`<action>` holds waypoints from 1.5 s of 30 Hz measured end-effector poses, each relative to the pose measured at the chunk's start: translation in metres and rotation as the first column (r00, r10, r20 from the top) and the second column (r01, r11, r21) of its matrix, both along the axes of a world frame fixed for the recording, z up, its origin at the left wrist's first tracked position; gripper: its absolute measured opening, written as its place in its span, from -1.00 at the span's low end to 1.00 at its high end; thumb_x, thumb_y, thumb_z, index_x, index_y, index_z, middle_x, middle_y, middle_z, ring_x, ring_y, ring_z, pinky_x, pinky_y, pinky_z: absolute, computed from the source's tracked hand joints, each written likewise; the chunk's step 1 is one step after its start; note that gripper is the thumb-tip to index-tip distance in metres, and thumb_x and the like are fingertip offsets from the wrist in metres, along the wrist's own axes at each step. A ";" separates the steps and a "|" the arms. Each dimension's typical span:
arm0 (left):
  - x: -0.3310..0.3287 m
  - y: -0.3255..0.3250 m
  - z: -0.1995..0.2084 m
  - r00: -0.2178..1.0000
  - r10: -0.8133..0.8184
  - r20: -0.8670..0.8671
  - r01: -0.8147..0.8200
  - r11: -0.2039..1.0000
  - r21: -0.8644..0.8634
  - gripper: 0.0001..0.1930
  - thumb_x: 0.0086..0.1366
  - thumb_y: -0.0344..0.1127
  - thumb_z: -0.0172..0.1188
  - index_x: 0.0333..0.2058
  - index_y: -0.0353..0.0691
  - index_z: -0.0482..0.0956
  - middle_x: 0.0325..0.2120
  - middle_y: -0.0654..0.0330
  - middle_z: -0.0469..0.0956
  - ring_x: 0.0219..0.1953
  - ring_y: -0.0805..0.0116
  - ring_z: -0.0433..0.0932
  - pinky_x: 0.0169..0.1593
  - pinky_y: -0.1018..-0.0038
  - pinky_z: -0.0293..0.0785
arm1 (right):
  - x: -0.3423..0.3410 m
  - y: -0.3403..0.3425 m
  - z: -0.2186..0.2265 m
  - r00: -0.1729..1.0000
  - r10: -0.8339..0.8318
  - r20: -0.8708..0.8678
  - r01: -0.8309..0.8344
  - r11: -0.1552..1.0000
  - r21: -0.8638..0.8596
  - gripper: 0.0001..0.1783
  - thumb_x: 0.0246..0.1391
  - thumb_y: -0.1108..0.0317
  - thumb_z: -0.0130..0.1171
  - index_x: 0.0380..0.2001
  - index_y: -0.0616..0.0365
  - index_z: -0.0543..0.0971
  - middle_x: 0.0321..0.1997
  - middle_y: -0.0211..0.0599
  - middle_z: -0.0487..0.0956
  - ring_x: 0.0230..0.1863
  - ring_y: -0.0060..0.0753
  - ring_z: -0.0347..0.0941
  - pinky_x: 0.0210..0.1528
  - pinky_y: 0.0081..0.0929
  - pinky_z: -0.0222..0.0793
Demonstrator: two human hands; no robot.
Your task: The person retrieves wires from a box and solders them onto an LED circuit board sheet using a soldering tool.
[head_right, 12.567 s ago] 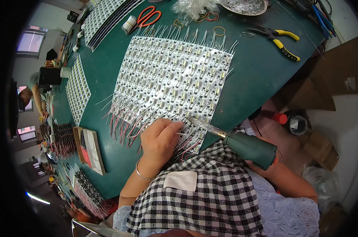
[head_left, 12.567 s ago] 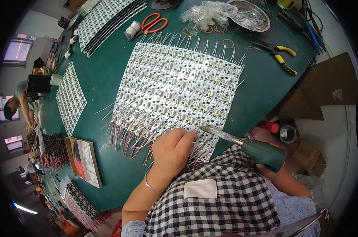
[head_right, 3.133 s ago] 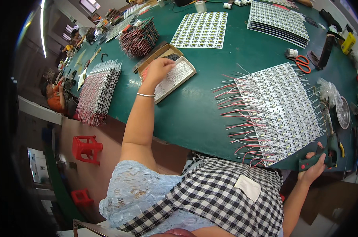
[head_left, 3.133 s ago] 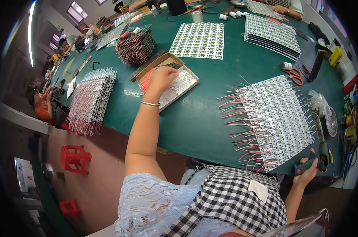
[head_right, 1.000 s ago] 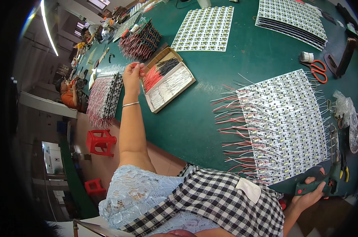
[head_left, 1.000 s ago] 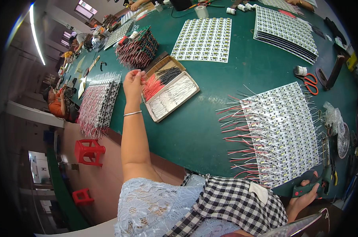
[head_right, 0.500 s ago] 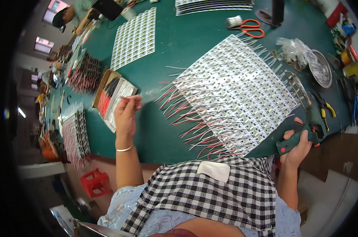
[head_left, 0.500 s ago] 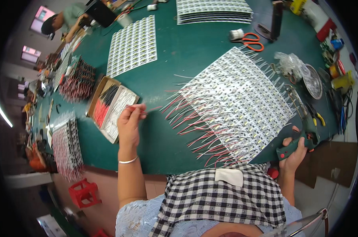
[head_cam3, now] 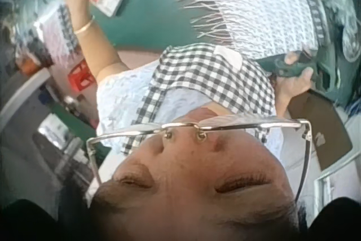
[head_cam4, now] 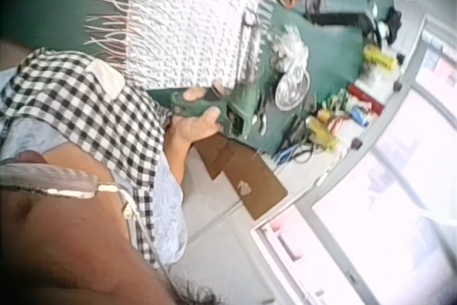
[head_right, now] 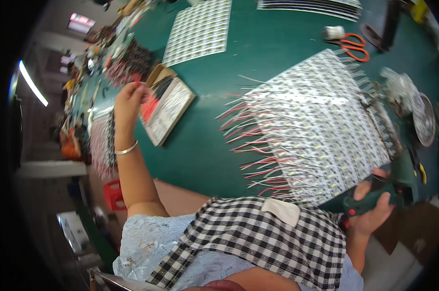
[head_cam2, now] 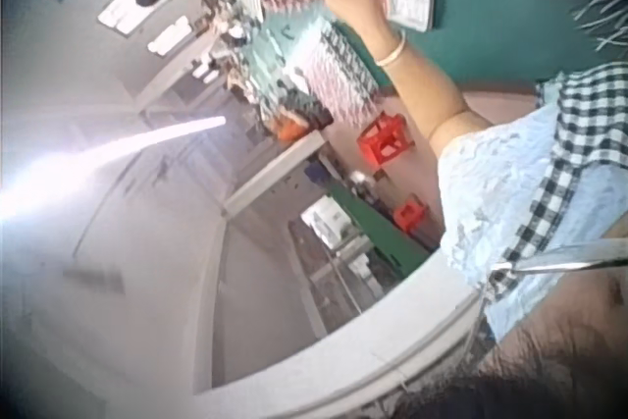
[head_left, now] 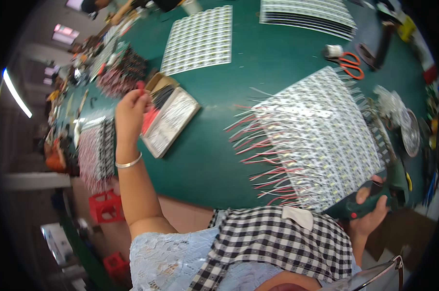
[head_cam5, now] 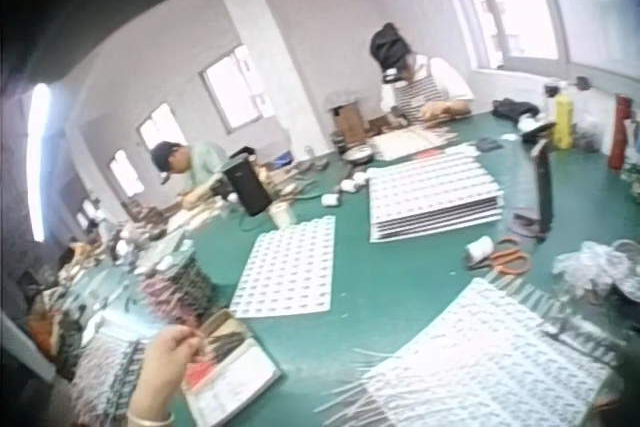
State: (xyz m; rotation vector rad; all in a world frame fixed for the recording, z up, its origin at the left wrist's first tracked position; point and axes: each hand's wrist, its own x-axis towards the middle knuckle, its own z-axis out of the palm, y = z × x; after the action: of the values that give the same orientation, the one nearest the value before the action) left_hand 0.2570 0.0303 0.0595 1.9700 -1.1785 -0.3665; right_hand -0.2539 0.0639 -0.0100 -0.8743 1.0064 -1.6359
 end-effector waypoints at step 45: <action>-0.286 -0.013 -0.057 0.104 -0.243 -0.964 0.941 0.339 0.016 -0.81 0.25 -0.33 0.04 -0.29 -0.35 0.50 -0.42 0.19 0.55 -0.41 0.52 0.53 -0.42 0.66 0.47 | 0.028 0.000 0.007 0.824 0.398 -0.405 -0.432 0.902 0.008 -0.52 0.04 0.36 0.02 0.02 0.33 0.27 -0.03 -0.13 0.41 -0.01 -0.36 0.35 0.05 -0.38 0.25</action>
State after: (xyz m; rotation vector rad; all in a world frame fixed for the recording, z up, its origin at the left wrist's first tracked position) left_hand -0.0286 0.0178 0.0022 1.0543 -1.1775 -2.3648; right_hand -0.2260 0.0636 -0.0031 -1.4187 0.9338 -1.1531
